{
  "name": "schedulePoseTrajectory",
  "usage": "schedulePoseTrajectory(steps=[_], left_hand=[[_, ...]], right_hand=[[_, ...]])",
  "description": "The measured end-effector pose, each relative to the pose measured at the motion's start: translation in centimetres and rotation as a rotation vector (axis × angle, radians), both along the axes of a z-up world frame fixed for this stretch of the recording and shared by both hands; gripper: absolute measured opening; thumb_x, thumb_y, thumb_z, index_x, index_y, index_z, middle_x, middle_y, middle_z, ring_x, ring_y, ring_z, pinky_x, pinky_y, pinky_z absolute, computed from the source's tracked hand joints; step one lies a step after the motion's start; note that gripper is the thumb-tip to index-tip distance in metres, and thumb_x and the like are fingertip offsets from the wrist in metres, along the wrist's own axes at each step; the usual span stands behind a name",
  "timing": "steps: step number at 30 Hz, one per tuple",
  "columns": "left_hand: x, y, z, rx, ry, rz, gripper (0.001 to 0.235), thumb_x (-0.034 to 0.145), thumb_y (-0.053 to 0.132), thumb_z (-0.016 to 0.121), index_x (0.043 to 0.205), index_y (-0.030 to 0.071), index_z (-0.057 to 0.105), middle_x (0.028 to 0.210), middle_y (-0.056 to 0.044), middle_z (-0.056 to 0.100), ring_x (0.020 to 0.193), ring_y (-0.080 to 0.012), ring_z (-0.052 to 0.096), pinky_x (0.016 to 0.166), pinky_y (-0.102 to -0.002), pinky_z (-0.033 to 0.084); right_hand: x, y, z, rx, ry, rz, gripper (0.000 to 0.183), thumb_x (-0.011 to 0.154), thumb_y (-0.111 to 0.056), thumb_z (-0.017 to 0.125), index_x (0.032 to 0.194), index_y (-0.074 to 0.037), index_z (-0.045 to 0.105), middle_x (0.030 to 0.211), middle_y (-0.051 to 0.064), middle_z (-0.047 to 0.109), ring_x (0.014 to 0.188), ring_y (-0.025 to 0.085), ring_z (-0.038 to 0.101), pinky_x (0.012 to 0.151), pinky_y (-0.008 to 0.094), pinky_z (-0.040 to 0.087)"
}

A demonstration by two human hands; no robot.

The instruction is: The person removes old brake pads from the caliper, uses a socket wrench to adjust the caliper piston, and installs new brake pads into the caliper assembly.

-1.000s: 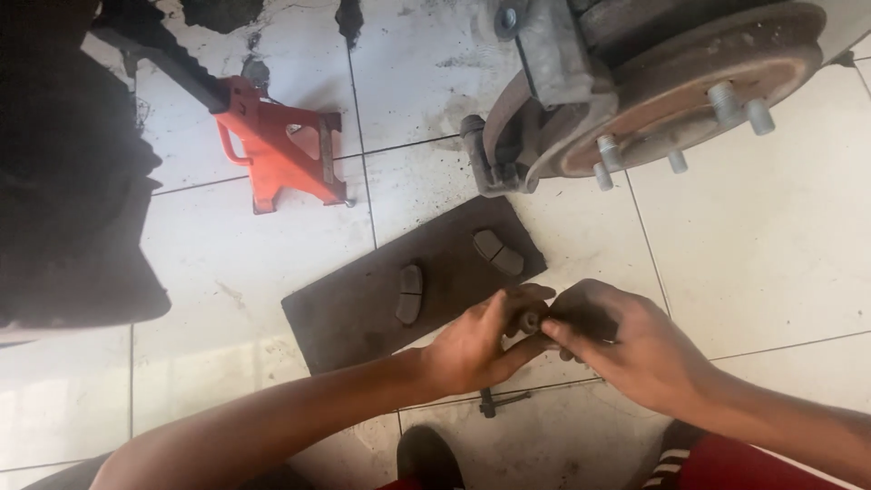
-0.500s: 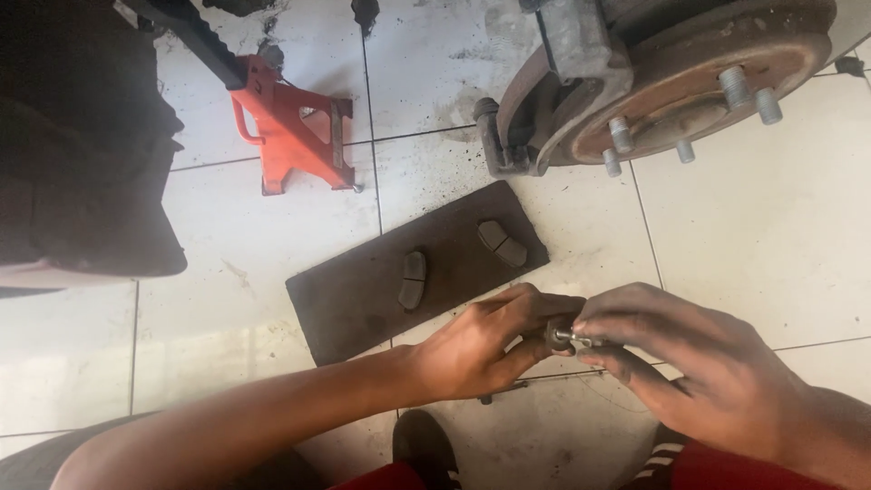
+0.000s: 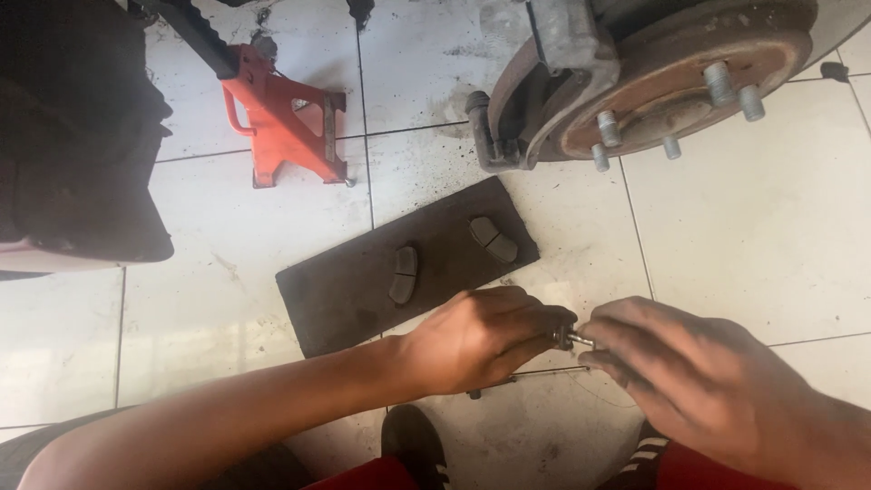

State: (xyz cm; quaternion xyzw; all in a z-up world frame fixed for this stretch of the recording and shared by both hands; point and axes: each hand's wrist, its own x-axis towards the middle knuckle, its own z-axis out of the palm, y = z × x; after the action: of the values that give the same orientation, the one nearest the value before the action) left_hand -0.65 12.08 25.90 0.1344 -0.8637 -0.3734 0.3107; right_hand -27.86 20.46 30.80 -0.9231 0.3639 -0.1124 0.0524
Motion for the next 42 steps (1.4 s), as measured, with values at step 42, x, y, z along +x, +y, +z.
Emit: schedulePoseTrajectory(steps=[42], left_hand=[[-0.5,-1.4,1.6,0.311,-0.093,-0.259,0.026,0.106,0.022,0.063,0.123,0.002,0.069,0.103,-0.011,0.079,0.088,-0.0216,0.078,0.082,-0.034,0.062]], right_hand=[[-2.9,-1.0,-1.2,0.046,0.127,0.171,0.059,0.081,-0.018,0.065,0.137,-0.001,0.058,0.132,0.018,0.054,0.098,0.026,0.072,0.072,0.035,0.061]])
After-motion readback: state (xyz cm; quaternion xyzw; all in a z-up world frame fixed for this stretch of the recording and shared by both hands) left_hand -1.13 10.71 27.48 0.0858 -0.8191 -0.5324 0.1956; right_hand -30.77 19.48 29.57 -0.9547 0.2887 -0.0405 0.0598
